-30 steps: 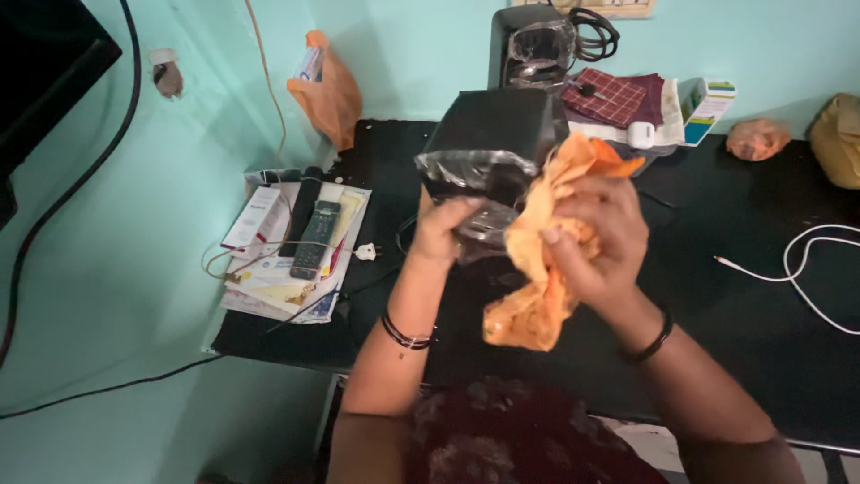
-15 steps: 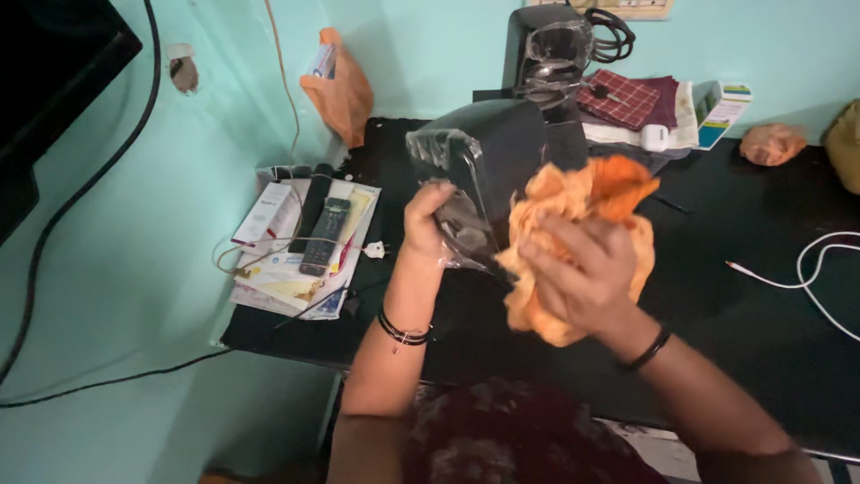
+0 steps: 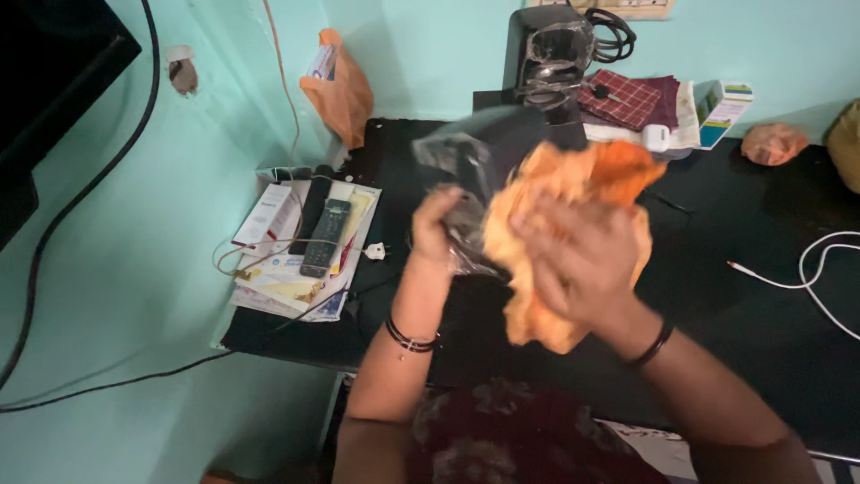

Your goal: The person wipes the surfaces of two small black speakers and a larger black speaker unit on a desk using an orange cloth. They handle each speaker individually, turning them over to clean multiple sides before placing them back on the desk.

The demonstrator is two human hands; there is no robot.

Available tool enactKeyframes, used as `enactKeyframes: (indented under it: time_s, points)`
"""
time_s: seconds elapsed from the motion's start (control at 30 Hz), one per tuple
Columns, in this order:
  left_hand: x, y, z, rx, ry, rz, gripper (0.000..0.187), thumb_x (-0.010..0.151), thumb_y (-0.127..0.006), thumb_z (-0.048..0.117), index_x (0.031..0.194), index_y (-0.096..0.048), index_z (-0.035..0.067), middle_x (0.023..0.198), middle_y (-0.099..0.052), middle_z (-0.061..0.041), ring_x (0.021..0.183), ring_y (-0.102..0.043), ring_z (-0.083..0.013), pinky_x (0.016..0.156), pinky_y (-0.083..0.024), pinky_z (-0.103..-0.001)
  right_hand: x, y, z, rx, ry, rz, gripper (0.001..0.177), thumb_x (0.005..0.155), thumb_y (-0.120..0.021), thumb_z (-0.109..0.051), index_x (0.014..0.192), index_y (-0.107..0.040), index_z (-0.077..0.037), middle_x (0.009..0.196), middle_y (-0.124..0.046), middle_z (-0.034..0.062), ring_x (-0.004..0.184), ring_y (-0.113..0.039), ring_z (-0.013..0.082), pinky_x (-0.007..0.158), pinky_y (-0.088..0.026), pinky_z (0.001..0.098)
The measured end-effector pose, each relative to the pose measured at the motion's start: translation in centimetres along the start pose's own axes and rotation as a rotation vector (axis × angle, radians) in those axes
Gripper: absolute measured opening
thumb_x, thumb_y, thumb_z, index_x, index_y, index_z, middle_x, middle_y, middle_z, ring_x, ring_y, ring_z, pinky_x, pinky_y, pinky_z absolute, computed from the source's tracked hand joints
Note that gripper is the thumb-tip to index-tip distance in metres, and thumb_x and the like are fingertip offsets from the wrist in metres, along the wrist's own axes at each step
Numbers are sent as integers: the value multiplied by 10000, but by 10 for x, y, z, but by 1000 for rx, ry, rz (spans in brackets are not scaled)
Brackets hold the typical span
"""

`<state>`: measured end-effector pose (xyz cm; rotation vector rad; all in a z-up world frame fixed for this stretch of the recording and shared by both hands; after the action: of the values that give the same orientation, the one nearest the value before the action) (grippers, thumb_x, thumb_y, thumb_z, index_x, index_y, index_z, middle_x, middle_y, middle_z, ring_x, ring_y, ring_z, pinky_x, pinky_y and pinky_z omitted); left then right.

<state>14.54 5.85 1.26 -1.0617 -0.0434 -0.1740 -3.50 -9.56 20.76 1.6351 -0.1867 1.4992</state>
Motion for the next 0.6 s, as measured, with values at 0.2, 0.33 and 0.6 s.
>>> enactKeyframes:
  time_s: [0.2, 0.33, 0.6]
  points:
    - [-5, -5, 11, -119, -12, -94, 114, 927, -627, 124, 968, -659, 23, 954, -713, -134, 852, -723, -257, 787, -595, -389, 3, 2, -14, 5, 77, -13, 419, 820, -738, -64, 1229, -762, -157, 1338, -681, 85, 962, -612, 261, 835, -434, 397]
    - [-16, -9, -12, 39, 119, -154, 223, 904, -607, 195, 964, -686, -4, 904, -731, -152, 754, -720, -272, 671, -586, -374, 33, 12, 14, -30, -46, 20, 395, 944, -739, -35, 1310, -735, -183, 1442, -655, 48, 1058, -616, 262, 897, -443, 376]
    - [0, 6, 19, -142, -116, -185, 96, 1000, -636, 125, 1001, -666, 33, 884, -677, -79, 807, -667, -216, 764, -540, -364, 15, -3, -17, 39, 42, -60, 416, 851, -739, -74, 1258, -757, -158, 1376, -664, 62, 978, -608, 279, 890, -471, 382]
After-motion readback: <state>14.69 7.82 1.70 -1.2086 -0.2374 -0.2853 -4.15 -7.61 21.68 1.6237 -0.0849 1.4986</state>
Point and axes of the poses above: each hand's wrist, its own x-axis towards the middle knuckle, its own y-axis out of the back of the hand, z = x × y, the point moved 8 cm from there along x, towards the middle knuckle
